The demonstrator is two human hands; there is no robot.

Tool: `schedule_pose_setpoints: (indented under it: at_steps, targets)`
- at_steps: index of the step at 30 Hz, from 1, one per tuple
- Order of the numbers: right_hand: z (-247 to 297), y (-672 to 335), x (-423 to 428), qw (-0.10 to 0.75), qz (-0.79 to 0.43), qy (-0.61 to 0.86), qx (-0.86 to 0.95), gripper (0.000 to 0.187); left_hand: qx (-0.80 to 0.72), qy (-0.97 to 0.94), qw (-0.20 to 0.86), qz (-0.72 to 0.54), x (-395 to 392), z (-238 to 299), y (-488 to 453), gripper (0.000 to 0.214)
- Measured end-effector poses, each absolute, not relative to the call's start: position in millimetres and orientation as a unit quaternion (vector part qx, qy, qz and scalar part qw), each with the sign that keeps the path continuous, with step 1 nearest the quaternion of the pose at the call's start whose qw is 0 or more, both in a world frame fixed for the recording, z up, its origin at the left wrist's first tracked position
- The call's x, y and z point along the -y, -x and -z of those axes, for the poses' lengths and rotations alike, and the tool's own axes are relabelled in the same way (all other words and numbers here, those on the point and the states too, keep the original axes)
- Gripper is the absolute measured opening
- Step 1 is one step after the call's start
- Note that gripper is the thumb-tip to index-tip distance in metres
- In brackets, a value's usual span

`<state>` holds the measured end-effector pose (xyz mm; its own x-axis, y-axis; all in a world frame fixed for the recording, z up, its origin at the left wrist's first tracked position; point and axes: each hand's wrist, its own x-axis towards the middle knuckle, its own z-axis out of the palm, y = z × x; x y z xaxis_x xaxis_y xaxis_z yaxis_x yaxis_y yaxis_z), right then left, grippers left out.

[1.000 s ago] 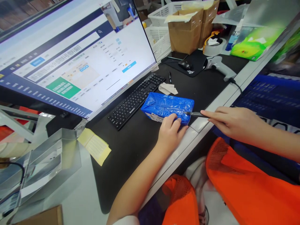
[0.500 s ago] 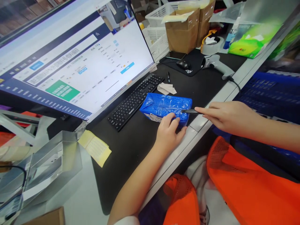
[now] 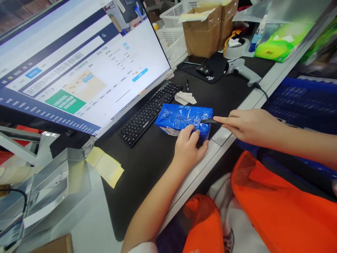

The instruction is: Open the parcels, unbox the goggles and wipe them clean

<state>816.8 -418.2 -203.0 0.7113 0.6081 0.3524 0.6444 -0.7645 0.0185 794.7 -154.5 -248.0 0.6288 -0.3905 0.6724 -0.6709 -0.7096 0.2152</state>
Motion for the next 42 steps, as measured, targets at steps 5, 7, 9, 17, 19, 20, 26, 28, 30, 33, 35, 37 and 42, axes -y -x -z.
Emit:
schedule_pose_setpoints:
  at_steps: [5,7,9,17,19,20,26,28,30,33,35,37,42]
  targets:
    - [203,-823,417,0.077,0.157,0.922,0.345,0.042,0.312,-0.868,0.226,-0.313,156,247,-795,0.030]
    - [200,-825,419,0.080,0.154,0.923,0.344,0.043,0.310,-0.868,0.224,-0.316,156,247,-795,0.030]
    - [198,-826,421,0.075,0.150,0.923,0.345,0.043,0.303,-0.869,0.222,-0.322,156,247,-796,0.029]
    - [200,-821,426,0.069,0.156,0.923,0.345,0.042,0.300,-0.870,0.214,-0.328,157,247,-796,0.029]
    - [202,-822,426,0.071,0.163,0.921,0.346,0.042,0.299,-0.869,0.216,-0.329,157,247,-796,0.029]
    - [202,-822,426,0.072,0.165,0.921,0.346,0.042,0.300,-0.869,0.216,-0.329,157,247,-796,0.029]
    - [196,-824,430,0.075,0.155,0.923,0.345,0.041,0.301,-0.864,0.221,-0.338,157,247,-796,0.031]
    - [195,-827,429,0.075,0.161,0.922,0.345,0.041,0.295,-0.864,0.221,-0.343,157,247,-796,0.032]
    - [196,-828,429,0.076,0.165,0.919,0.349,0.041,0.296,-0.866,0.218,-0.340,157,247,-796,0.033]
    - [199,-830,433,0.078,0.166,0.916,0.358,0.041,0.301,-0.867,0.216,-0.333,157,246,-795,0.032]
    - [202,-832,434,0.076,0.175,0.914,0.358,0.041,0.299,-0.866,0.219,-0.335,157,246,-795,0.032]
    - [206,-835,434,0.079,0.194,0.910,0.358,0.040,0.295,-0.867,0.219,-0.336,157,245,-795,0.032]
    - [212,-840,435,0.094,0.203,0.904,0.365,0.040,0.298,-0.872,0.208,-0.329,155,244,-794,0.029]
